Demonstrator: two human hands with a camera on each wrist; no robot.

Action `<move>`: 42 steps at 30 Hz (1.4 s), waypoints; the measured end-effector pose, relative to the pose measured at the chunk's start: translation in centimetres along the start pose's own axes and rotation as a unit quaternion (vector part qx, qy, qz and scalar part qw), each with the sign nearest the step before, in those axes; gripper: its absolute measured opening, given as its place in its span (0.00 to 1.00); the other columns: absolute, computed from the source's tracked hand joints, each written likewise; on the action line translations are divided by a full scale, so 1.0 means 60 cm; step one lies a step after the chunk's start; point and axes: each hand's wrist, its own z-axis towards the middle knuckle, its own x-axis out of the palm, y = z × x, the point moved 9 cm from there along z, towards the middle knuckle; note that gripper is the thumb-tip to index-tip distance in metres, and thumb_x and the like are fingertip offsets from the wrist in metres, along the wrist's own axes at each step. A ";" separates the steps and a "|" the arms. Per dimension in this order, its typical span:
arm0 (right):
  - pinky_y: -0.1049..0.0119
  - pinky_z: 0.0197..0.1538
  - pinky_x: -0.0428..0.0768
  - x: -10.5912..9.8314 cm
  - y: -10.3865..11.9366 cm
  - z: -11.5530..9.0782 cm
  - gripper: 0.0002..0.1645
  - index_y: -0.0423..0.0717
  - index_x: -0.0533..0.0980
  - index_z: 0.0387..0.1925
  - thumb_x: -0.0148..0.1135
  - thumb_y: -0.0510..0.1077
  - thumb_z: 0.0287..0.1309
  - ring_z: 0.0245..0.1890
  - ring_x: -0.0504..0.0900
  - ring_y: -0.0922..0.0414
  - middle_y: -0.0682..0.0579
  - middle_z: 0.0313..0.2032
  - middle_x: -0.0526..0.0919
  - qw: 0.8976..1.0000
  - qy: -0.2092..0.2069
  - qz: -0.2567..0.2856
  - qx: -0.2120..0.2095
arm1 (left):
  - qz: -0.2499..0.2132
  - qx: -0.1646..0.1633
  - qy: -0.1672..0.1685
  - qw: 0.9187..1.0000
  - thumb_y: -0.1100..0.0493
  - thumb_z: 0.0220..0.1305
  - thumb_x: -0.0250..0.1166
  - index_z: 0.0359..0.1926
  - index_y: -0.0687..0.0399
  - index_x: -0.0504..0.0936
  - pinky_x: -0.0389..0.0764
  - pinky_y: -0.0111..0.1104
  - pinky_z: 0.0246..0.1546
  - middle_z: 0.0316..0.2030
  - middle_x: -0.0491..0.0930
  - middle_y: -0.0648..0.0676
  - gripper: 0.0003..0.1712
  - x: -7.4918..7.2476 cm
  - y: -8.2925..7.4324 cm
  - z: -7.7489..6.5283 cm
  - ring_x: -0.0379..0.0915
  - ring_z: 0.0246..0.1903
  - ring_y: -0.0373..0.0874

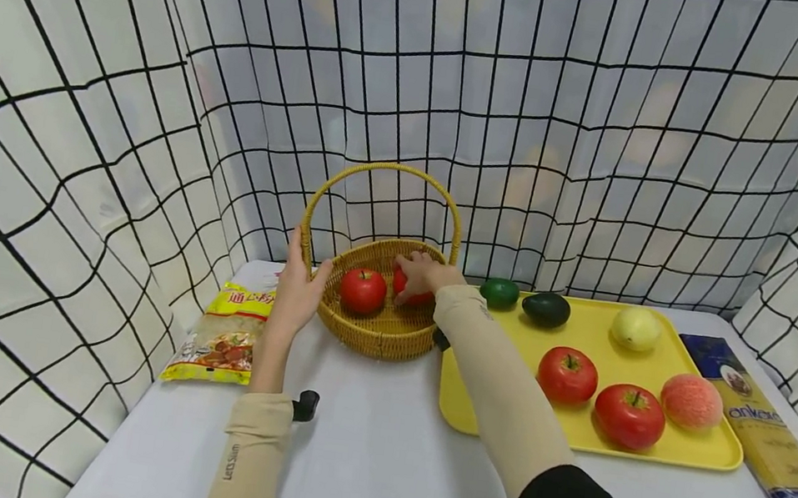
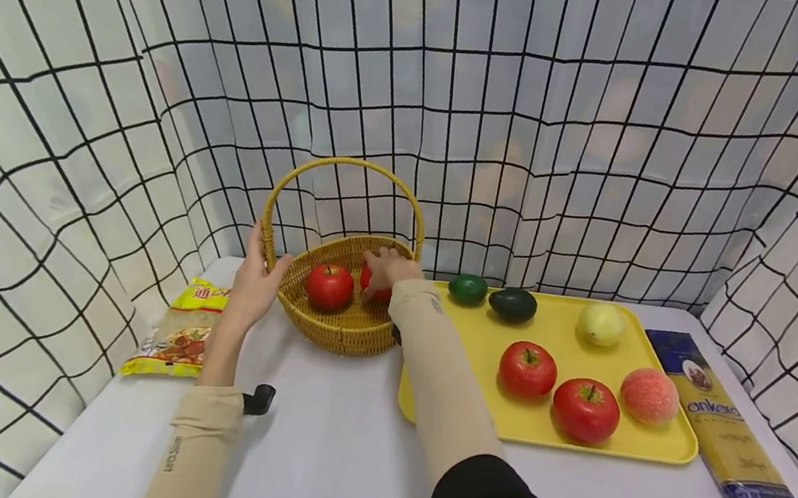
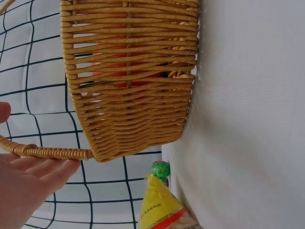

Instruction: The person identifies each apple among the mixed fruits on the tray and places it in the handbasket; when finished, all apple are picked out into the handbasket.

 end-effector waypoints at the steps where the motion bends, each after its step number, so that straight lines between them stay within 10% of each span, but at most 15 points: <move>1: 0.38 0.77 0.61 0.002 0.001 0.000 0.51 0.58 0.52 0.81 0.67 0.61 0.65 0.83 0.48 0.46 0.46 0.82 0.50 1.000 -0.005 -0.002 -0.005 | 0.001 -0.001 0.001 1.000 0.46 0.79 0.51 0.83 0.41 0.30 0.50 0.57 0.80 0.83 0.41 0.60 0.48 0.001 0.000 0.000 0.43 0.81 0.60; 12: 0.52 0.81 0.59 -0.031 0.035 -0.017 0.37 0.44 0.61 0.76 0.60 0.50 0.73 0.79 0.59 0.45 0.43 0.77 0.63 0.986 -0.115 -0.054 -0.111 | 0.013 0.009 0.013 1.000 0.44 0.79 0.50 0.83 0.40 0.28 0.49 0.59 0.80 0.83 0.39 0.60 0.48 0.005 -0.008 0.011 0.41 0.81 0.61; 23: 0.53 0.74 0.71 -0.032 0.049 -0.172 0.23 0.46 0.73 0.67 0.57 0.45 0.74 0.68 0.74 0.49 0.48 0.64 0.79 0.952 -0.226 -0.043 -0.203 | 0.003 0.008 0.015 1.000 0.46 0.79 0.51 0.83 0.41 0.28 0.50 0.61 0.79 0.83 0.41 0.62 0.48 0.011 -0.007 0.007 0.42 0.81 0.62; 33: 0.45 0.73 0.71 0.034 -0.058 -0.321 0.25 0.47 0.74 0.67 0.61 0.47 0.72 0.69 0.74 0.47 0.49 0.65 0.79 0.951 -0.262 0.015 -0.161 | 0.008 0.002 0.012 1.000 0.45 0.79 0.49 0.83 0.41 0.27 0.49 0.61 0.79 0.83 0.39 0.60 0.48 0.006 -0.001 -0.005 0.42 0.81 0.62; 42: 0.32 0.73 0.62 -0.007 -0.226 -0.413 0.31 0.42 0.68 0.71 0.60 0.50 0.72 0.71 0.66 0.35 0.37 0.70 0.71 0.957 -0.273 0.086 -0.040 | 0.003 -0.001 0.007 1.000 0.45 0.79 0.50 0.83 0.42 0.28 0.49 0.60 0.80 0.83 0.40 0.61 0.48 0.003 0.002 0.000 0.41 0.82 0.61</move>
